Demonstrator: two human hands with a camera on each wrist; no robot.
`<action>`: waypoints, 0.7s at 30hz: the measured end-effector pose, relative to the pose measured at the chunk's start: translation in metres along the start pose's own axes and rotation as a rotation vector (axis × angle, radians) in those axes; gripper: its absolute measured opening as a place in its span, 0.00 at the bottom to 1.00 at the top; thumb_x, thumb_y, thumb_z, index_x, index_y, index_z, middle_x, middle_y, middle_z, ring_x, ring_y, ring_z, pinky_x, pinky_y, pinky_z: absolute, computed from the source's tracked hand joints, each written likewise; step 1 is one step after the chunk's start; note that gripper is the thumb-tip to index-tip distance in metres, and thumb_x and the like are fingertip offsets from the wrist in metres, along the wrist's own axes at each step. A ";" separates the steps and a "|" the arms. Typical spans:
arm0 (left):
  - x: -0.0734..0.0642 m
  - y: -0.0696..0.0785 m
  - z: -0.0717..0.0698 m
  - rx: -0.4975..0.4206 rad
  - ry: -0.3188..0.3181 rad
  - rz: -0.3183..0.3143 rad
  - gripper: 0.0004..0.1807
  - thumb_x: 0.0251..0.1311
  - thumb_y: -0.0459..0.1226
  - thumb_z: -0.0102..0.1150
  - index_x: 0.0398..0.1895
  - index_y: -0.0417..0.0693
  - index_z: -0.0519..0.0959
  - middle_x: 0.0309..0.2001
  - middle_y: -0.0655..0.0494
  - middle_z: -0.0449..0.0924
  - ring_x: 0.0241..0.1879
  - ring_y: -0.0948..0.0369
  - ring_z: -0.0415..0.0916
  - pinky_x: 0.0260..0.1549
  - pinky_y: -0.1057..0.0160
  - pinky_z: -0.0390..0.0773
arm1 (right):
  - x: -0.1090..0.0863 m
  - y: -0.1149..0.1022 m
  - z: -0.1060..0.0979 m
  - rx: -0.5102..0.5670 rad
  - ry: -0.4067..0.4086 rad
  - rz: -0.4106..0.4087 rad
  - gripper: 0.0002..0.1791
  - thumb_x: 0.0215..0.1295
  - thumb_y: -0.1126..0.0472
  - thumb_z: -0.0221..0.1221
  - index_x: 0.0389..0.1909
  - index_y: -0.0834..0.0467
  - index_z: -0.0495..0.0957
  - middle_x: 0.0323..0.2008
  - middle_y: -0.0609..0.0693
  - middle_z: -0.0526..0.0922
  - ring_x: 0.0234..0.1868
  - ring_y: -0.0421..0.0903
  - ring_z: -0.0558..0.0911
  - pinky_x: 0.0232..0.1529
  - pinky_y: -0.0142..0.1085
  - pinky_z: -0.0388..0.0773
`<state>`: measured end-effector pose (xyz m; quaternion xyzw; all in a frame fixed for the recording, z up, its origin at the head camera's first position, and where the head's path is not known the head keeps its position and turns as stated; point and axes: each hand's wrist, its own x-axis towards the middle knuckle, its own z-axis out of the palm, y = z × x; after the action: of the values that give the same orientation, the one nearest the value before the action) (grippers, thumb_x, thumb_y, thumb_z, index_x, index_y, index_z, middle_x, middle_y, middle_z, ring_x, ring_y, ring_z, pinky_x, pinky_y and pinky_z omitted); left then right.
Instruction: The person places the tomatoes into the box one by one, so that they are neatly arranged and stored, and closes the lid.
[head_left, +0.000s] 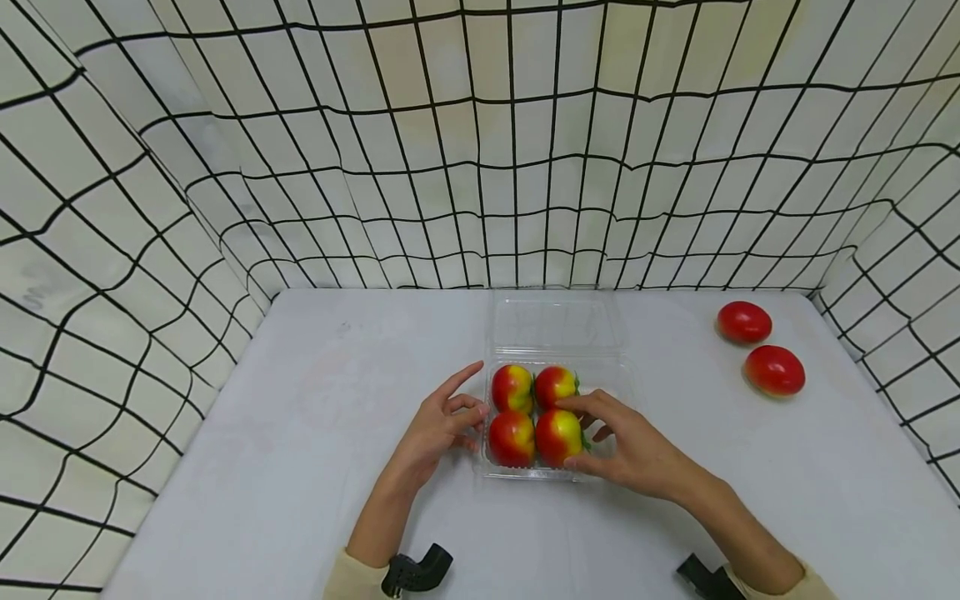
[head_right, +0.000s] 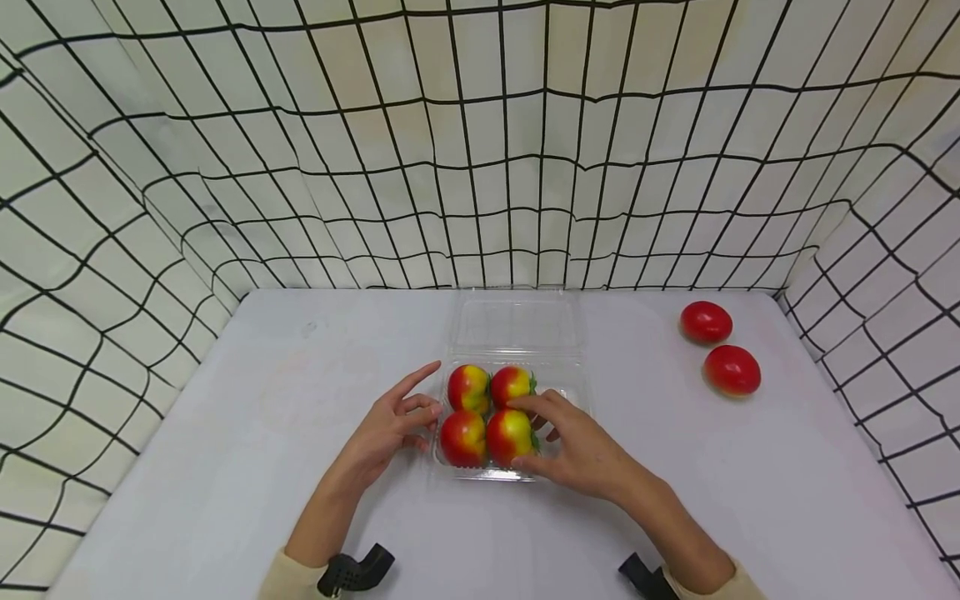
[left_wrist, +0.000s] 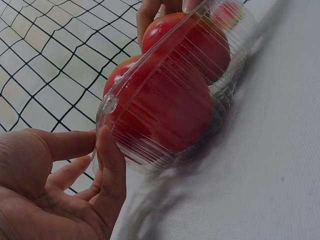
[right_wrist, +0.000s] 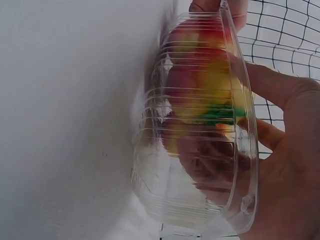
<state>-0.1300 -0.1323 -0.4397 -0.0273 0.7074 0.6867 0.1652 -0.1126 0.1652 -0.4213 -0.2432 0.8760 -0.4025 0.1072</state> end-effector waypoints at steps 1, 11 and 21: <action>0.000 0.000 0.000 -0.001 0.001 -0.002 0.37 0.69 0.35 0.64 0.79 0.64 0.66 0.37 0.54 0.80 0.36 0.60 0.77 0.30 0.65 0.86 | 0.000 0.000 0.000 0.001 -0.002 -0.003 0.38 0.57 0.49 0.76 0.69 0.45 0.74 0.57 0.46 0.79 0.54 0.44 0.80 0.53 0.44 0.87; 0.000 -0.001 0.001 0.007 0.007 -0.002 0.37 0.69 0.35 0.64 0.78 0.64 0.66 0.38 0.53 0.80 0.36 0.59 0.77 0.30 0.66 0.85 | -0.001 0.002 -0.003 0.001 -0.004 -0.032 0.32 0.61 0.54 0.74 0.67 0.48 0.76 0.56 0.48 0.80 0.51 0.44 0.82 0.54 0.42 0.87; 0.001 -0.001 0.001 0.002 0.016 -0.004 0.36 0.69 0.34 0.64 0.78 0.66 0.66 0.38 0.53 0.80 0.35 0.59 0.76 0.30 0.65 0.85 | 0.002 0.000 -0.002 -0.019 0.018 -0.041 0.32 0.60 0.55 0.74 0.66 0.49 0.78 0.53 0.46 0.80 0.50 0.42 0.83 0.53 0.39 0.87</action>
<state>-0.1302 -0.1310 -0.4407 -0.0340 0.7094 0.6854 0.1608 -0.1148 0.1658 -0.4201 -0.2584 0.8755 -0.3986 0.0889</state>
